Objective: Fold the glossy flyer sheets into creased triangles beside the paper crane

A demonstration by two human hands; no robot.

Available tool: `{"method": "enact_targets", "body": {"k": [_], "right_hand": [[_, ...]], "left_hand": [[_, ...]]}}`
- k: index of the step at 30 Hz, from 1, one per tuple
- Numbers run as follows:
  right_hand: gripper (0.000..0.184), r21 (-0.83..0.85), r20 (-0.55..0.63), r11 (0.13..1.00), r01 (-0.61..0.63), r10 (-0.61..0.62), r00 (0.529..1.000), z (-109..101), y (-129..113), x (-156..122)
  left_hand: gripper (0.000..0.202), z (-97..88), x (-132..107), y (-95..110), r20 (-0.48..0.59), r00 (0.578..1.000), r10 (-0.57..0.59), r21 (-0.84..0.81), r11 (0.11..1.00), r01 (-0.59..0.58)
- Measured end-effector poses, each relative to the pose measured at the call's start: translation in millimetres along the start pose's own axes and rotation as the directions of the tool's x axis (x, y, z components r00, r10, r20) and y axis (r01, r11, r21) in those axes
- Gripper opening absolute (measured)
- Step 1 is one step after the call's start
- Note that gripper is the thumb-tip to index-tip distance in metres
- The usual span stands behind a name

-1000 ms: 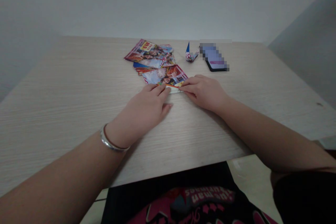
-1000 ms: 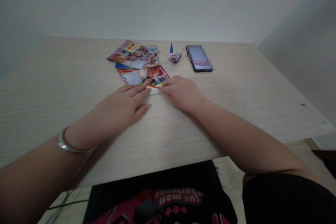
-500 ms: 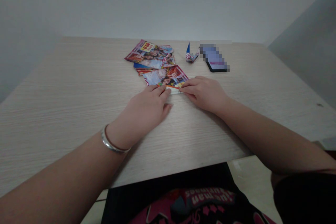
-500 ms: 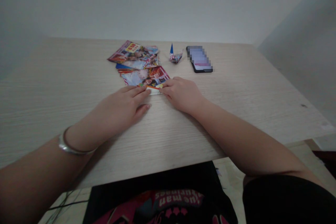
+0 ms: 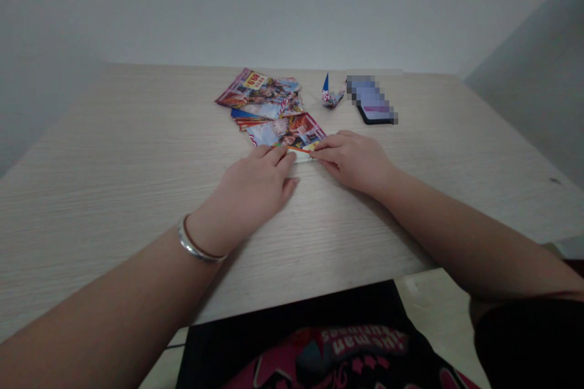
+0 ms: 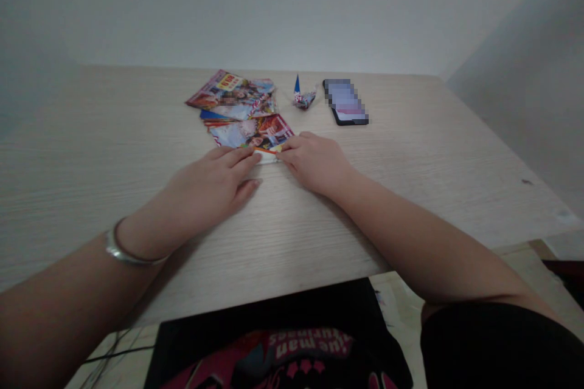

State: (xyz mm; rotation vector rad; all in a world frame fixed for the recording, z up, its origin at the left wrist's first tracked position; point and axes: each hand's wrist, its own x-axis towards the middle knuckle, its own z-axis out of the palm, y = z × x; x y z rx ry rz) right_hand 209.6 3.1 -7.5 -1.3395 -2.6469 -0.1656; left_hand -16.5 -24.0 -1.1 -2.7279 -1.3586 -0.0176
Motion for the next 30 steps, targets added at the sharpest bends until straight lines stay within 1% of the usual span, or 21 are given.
{"method": "enact_targets", "body": {"k": [6, 10, 15, 21, 26, 30], "right_hand": [[0.034, 0.009, 0.006, 1.000, 0.003, -0.003, 1.000, -1, 1, 0], [0.033, 0.014, -0.008, 1.000, 0.006, -0.006, 1.000, 0, 2, 0], [0.033, 0.026, -0.009, 1.000, 0.014, -0.013, 1.000, 2, 2, 2], [0.034, 0.129, -0.009, 0.991, 0.032, -0.031, 0.999, -4, 14, 0], [0.031, 0.132, 0.029, 0.990, 0.045, -0.049, 0.998, -11, 25, -3], [0.032, 0.115, 0.051, 0.992, 0.058, -0.064, 0.997, -9, 23, -1]], "left_hand": [[0.049, -1.8, 0, 1, 0.016, 1.000, 0.007, -0.011, 1.000, -0.006], [0.048, 0.0, 0, -1, -0.012, 1.000, 0.024, -0.018, 1.000, -0.024], [0.048, -0.4, 1, 0, -0.017, 0.999, 0.027, -0.021, 0.999, -0.027], [0.050, -5.8, 2, 7, 0.012, 1.000, 0.027, 0.017, 0.999, -0.027], [0.047, -7.5, 3, 9, 0.000, 1.000, 0.014, 0.007, 1.000, -0.014], [0.046, -7.8, 1, 6, -0.011, 1.000, 0.016, 0.007, 1.000, -0.016]]}}
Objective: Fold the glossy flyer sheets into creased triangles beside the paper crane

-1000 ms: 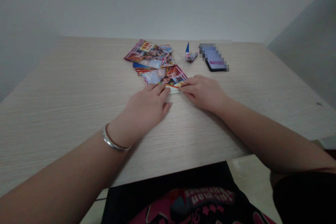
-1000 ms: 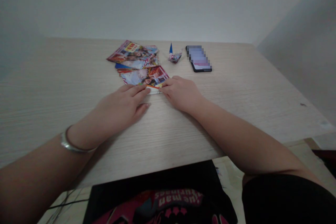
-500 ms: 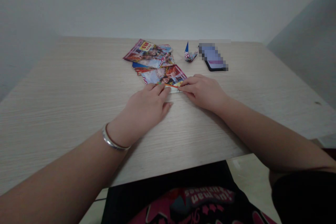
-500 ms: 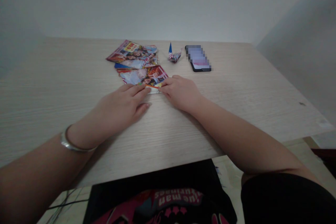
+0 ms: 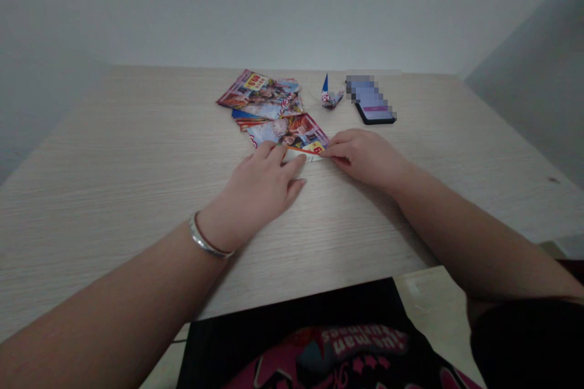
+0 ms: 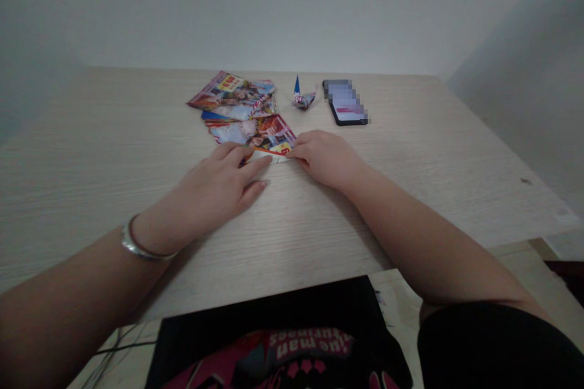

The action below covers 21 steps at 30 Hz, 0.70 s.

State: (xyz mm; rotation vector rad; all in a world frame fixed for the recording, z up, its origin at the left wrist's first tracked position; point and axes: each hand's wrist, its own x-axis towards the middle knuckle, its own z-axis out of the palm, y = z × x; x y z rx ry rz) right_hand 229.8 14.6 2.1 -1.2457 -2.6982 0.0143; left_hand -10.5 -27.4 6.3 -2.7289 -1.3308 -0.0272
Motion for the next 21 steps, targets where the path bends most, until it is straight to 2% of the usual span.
{"method": "enact_targets", "body": {"k": [7, 13, 21], "right_hand": [[0.034, -0.003, -0.056, 1.000, 0.019, -0.020, 0.998, 13, -10, 6], [0.034, 0.002, -0.060, 1.000, 0.031, -0.031, 0.998, 14, -9, 5], [0.035, -0.029, -0.058, 1.000, 0.008, -0.009, 0.998, 11, -15, 4]], "left_hand": [[0.045, 2.9, -3, -12, -0.003, 0.999, 0.043, 0.045, 0.998, -0.043], [0.049, 3.1, -1, -7, -0.030, 0.999, 0.015, -0.022, 1.000, -0.016], [0.060, 4.1, -1, -2, 0.024, 0.999, -0.022, -0.049, 0.999, 0.023]]}}
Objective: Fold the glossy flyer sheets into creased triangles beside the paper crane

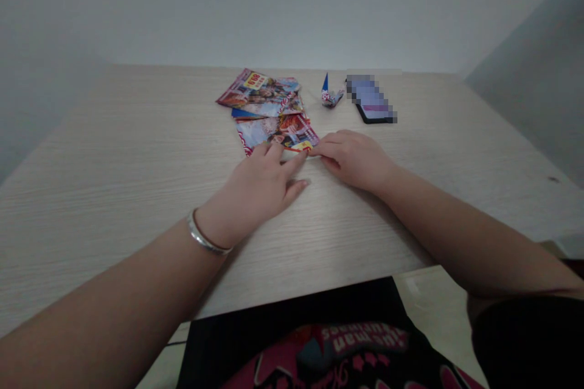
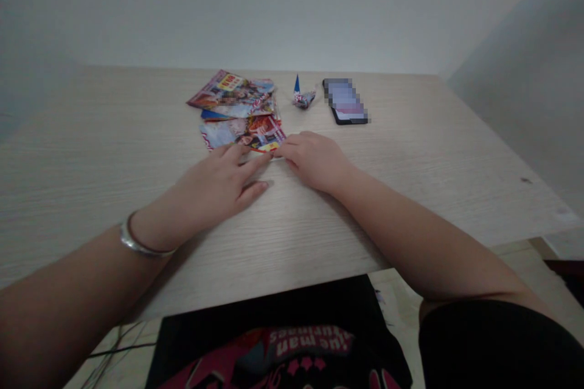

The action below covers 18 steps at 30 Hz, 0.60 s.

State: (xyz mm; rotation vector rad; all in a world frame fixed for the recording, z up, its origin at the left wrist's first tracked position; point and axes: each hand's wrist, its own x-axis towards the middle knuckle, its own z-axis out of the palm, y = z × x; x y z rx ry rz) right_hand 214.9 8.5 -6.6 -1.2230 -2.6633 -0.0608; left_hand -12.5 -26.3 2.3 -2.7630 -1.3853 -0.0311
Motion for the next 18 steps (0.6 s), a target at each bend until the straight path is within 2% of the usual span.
{"method": "enact_targets", "body": {"k": [7, 13, 16, 18], "right_hand": [[0.029, -0.063, 0.049, 0.995, -0.074, 0.077, 0.996, -13, 1, -1], [0.030, -0.091, 0.087, 0.993, -0.071, 0.079, 0.993, -18, 2, -3], [0.029, -0.044, 0.070, 0.996, -0.080, 0.083, 0.994, -17, 5, -2], [0.026, 0.040, 0.065, 0.990, -0.132, 0.129, 0.989, -15, 7, 0]], "left_hand": [[0.061, -0.9, 1, 4, 0.004, 1.000, -0.001, 0.061, 0.998, 0.000], [0.062, 1.9, 2, 2, -0.024, 0.997, 0.078, 0.047, 0.996, -0.076], [0.062, 3.4, 2, 2, -0.027, 0.997, 0.071, 0.042, 0.997, -0.070], [0.062, 3.6, 2, 2, -0.023, 0.998, 0.057, 0.048, 0.997, -0.056]]}}
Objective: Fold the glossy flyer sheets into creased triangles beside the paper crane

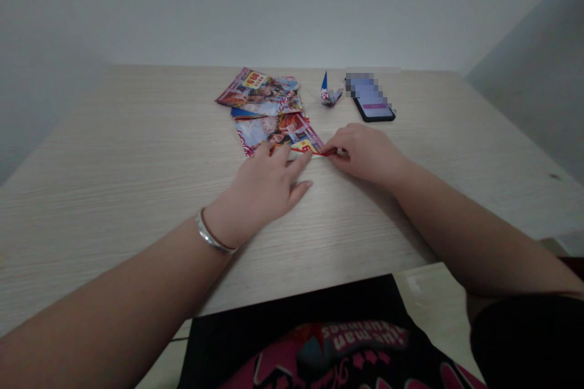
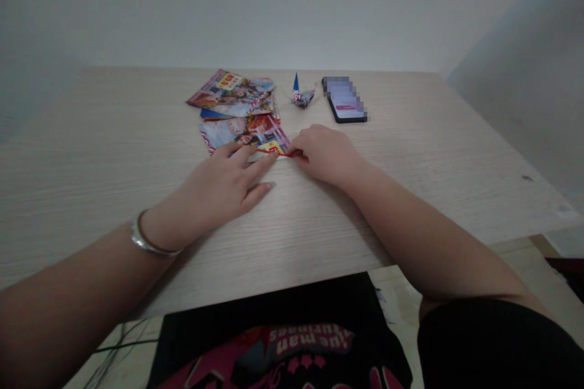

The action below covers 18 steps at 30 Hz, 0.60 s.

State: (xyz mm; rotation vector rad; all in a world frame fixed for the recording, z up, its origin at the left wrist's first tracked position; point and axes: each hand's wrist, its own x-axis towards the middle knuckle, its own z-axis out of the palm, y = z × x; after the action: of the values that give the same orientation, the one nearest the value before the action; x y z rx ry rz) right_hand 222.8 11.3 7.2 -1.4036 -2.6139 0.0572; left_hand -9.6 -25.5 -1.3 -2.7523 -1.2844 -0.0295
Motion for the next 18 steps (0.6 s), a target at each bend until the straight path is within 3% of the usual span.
{"method": "enact_targets", "body": {"k": [4, 8, 14, 18], "right_hand": [[0.017, 0.265, 0.078, 0.937, -0.227, 0.214, 0.974, 8, 0, 8], [0.025, 0.268, 0.131, 0.901, -0.342, 0.317, 0.939, 12, -1, 13], [0.014, 0.255, 0.153, 0.921, -0.295, 0.263, 0.953, 1, 8, 9], [0.021, 0.141, 0.035, 0.982, -0.124, 0.120, 0.992, -10, 3, 3]], "left_hand": [[0.062, -0.8, 1, 0, 0.024, 1.000, -0.009, -0.005, 1.000, 0.009], [0.061, -1.8, 1, 1, 0.041, 0.999, -0.021, 0.006, 1.000, 0.020], [0.062, -2.5, 1, 2, 0.056, 0.998, -0.038, -0.017, 0.999, 0.039], [0.062, -2.0, 1, 3, 0.056, 0.997, -0.052, -0.008, 0.999, 0.052]]}}
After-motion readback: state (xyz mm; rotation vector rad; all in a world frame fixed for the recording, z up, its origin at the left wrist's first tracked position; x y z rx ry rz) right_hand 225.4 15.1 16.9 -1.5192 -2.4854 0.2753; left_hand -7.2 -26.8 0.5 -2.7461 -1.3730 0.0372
